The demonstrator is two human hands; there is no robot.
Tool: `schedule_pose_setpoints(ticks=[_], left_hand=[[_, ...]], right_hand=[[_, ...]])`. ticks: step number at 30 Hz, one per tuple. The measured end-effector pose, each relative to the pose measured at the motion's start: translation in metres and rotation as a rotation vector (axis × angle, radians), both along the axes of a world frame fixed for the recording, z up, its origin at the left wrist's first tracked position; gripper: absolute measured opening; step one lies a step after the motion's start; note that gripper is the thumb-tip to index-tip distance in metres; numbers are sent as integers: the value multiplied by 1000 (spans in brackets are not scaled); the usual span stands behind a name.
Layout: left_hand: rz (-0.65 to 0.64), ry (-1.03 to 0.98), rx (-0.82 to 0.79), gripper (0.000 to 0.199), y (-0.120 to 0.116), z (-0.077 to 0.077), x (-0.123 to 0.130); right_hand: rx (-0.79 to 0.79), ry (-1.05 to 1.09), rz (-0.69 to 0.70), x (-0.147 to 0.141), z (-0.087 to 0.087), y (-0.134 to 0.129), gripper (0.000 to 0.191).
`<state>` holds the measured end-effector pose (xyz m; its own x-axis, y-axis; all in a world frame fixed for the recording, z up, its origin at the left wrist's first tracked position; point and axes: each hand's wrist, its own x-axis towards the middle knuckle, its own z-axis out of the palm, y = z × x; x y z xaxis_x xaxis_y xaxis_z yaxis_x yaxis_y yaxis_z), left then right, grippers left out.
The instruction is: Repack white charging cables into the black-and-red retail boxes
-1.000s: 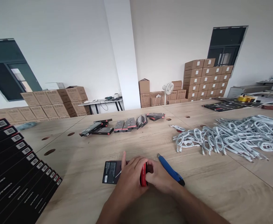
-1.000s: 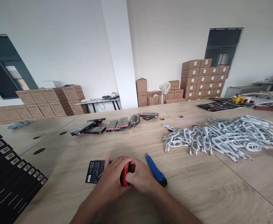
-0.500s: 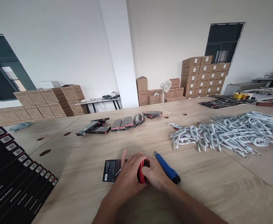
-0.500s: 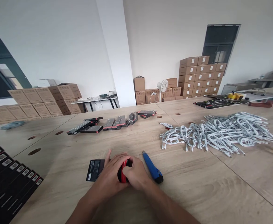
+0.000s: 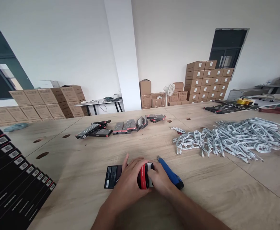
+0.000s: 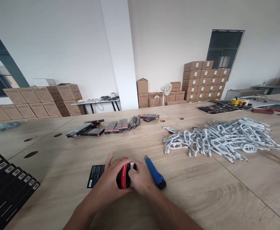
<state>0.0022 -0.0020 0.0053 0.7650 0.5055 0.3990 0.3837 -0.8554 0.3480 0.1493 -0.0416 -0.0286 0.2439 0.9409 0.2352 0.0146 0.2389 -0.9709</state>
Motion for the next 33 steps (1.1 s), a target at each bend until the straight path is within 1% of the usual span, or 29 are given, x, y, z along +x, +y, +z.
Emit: schedule_pose_setpoints(ticks=[3,5,7,9,11,12,14,17,20,21,23,24,25,27,29,31,33], left_hand=[[88,-7,58,65,1,-2,-2],[174,-7,93,60,3,-2,-3],[252,-6,124,56,3,-3,-4],[291,-2,150,56,4,-3,-3],[304,-1,165,56,3,-4,-2],[311,-3,170,55,3,-4,-1],[335,-11,190,50,2,-4,0],[366,-23,241,48,1,-5,3],[362,-29,272,48,-1,-6,5],[357,-29,269,49,-1,-7,6],[346,-24,246,49,0,-6,5],[339,-19,228,51,1,-5,4],[337,-15,211,53,2,-5,2],[357,-8,182,62,5,-3,-4],[396,7,158,68,8,-2,-9],[433,36,137,68,10,-2,-14],[451,68,125,66,11,-4,-16]], right_hand=[[4,-15,3,2,-3,0,21],[38,-64,-80,2,-3,-3,28],[146,-231,-198,2,-2,-7,37],[293,-476,-255,4,-2,-10,35],[393,-669,-234,8,-4,-10,28],[411,-724,-222,10,-7,-9,28],[404,-761,-226,14,-13,-4,31],[330,-694,-213,14,-22,1,38],[234,-520,-91,5,-23,3,42],[199,-431,-47,2,-21,3,39],[128,-249,-15,-1,-18,4,24],[99,-177,-32,1,-16,6,14],[75,-124,-63,4,-15,7,11],[50,-64,-146,18,-13,11,26],[43,-37,-226,36,-13,14,37],[43,-32,-316,51,-13,16,39],[60,-51,-407,60,-13,15,40]])
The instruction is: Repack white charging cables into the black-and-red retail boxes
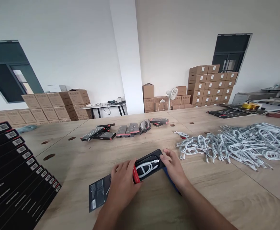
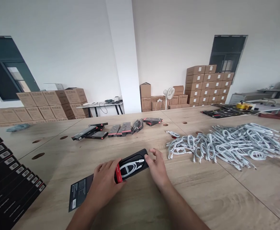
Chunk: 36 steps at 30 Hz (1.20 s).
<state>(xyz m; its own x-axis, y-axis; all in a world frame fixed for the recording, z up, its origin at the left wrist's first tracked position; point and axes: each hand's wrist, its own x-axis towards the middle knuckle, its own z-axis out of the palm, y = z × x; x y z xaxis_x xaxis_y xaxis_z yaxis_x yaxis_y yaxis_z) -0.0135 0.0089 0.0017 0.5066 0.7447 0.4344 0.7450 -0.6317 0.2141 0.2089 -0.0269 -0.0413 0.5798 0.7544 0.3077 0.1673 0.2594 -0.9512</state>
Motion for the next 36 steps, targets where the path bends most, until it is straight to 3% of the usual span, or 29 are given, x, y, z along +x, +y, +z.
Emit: schedule_pose_setpoints(ticks=[3,7,10,14,16,20,22,24,30,36], left_hand=[[21,23,-11,62,0,-2,1],[8,53,0,63,-3,-2,5],[-23,91,-11,68,-4,-2,6],[30,131,-103,67,-3,0,4],[59,153,-156,67,-3,1,2],[60,129,-190,67,-3,2,2],[59,99,-178,67,-4,3,3],[59,75,-167,67,-4,4,4],[50,15,-126,66,-3,5,3],[-16,-37,-147,71,-4,5,3]], right_hand=[[65,-272,-81,2,2,-5,34],[-16,-776,-3,-5,4,-14,18],[-137,-845,59,-10,6,-17,13],[-4,-804,54,-5,11,-16,14],[88,-750,-39,8,13,-14,18],[90,-522,-523,49,8,-9,39],[48,-443,-673,61,5,-7,56],[58,-454,-619,60,4,-6,63],[92,-376,-151,29,5,-6,49],[55,-276,-12,18,5,-9,47]])
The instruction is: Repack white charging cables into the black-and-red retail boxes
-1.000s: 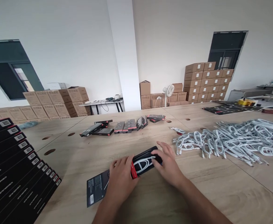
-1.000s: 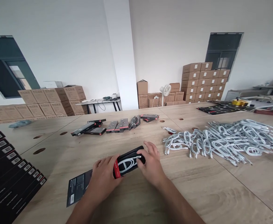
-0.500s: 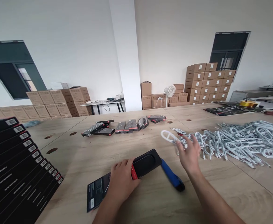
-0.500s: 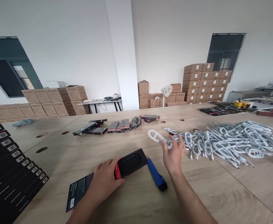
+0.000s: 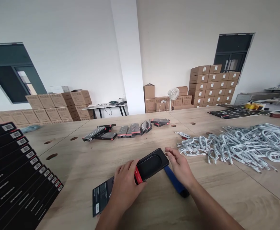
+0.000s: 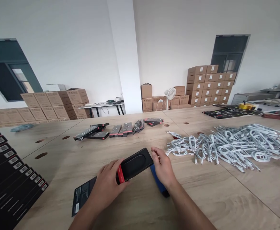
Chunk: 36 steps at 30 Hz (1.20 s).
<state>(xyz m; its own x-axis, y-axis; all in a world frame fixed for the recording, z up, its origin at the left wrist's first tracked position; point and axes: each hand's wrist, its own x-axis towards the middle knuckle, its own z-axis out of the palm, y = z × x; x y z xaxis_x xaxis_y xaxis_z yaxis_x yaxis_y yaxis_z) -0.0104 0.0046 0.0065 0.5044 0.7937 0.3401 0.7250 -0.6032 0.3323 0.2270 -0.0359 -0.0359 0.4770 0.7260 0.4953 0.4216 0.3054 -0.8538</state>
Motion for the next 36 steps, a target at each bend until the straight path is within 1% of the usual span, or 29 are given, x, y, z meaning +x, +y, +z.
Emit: schedule_pose_setpoints(ticks=[6,11,24,36], left_hand=[[18,-6,-22,74,1,0,0],[27,-17,-24,73,1,0,-1],[-7,-84,13,73,2,-2,0],[3,-66,-4,72,1,0,0]], right_hand=[[1,37,51,-5,4,-2,49],[0,63,44,-2,3,-2,54],[11,83,38,-3,5,-3,54],[19,86,31,-3,5,-3,51]])
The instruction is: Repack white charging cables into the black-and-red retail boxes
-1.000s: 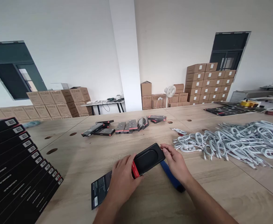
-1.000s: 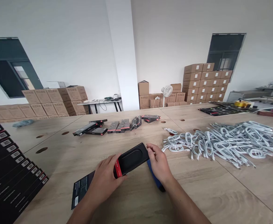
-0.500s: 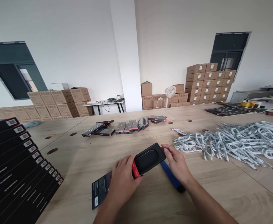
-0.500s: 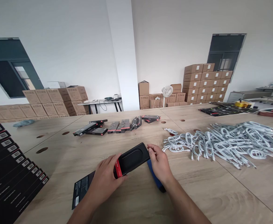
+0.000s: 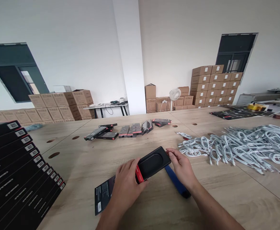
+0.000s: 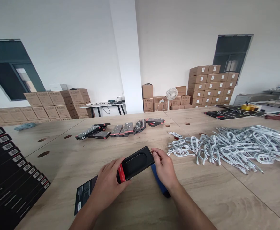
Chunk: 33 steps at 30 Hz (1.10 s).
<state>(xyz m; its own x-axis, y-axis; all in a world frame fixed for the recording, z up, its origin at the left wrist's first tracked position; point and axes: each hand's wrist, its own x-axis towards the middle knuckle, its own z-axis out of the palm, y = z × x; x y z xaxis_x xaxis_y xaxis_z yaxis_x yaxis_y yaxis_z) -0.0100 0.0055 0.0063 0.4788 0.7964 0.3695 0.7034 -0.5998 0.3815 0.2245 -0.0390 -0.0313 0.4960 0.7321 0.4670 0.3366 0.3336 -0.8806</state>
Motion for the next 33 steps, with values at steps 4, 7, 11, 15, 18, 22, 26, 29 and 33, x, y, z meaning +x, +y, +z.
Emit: schedule_pose_setpoints(ticks=[4,7,11,15,18,22,26,29,33], left_hand=[[-7,-2,8,72,0,0,0],[-7,-11,17,72,0,0,0],[-12,-15,18,71,-1,0,-1],[-17,-19,16,71,-1,1,-1],[-24,-32,19,71,-1,1,-1],[-25,-50,37,72,-1,-1,0],[-41,-83,101,78,2,-6,-1],[-52,-129,173,78,3,-7,-3],[-97,-156,175,84,0,-2,-4]], right_hand=[[7,2,-8,0,0,-1,51],[13,3,-10,0,1,-1,51],[21,1,-11,-1,2,-1,50],[28,-3,-19,-1,2,-2,50],[31,-14,-20,2,3,-3,48],[49,-50,0,-5,7,-5,47],[59,-276,194,-34,6,-12,37],[9,-419,320,-51,2,-17,37],[1,-240,340,-52,0,-16,38]])
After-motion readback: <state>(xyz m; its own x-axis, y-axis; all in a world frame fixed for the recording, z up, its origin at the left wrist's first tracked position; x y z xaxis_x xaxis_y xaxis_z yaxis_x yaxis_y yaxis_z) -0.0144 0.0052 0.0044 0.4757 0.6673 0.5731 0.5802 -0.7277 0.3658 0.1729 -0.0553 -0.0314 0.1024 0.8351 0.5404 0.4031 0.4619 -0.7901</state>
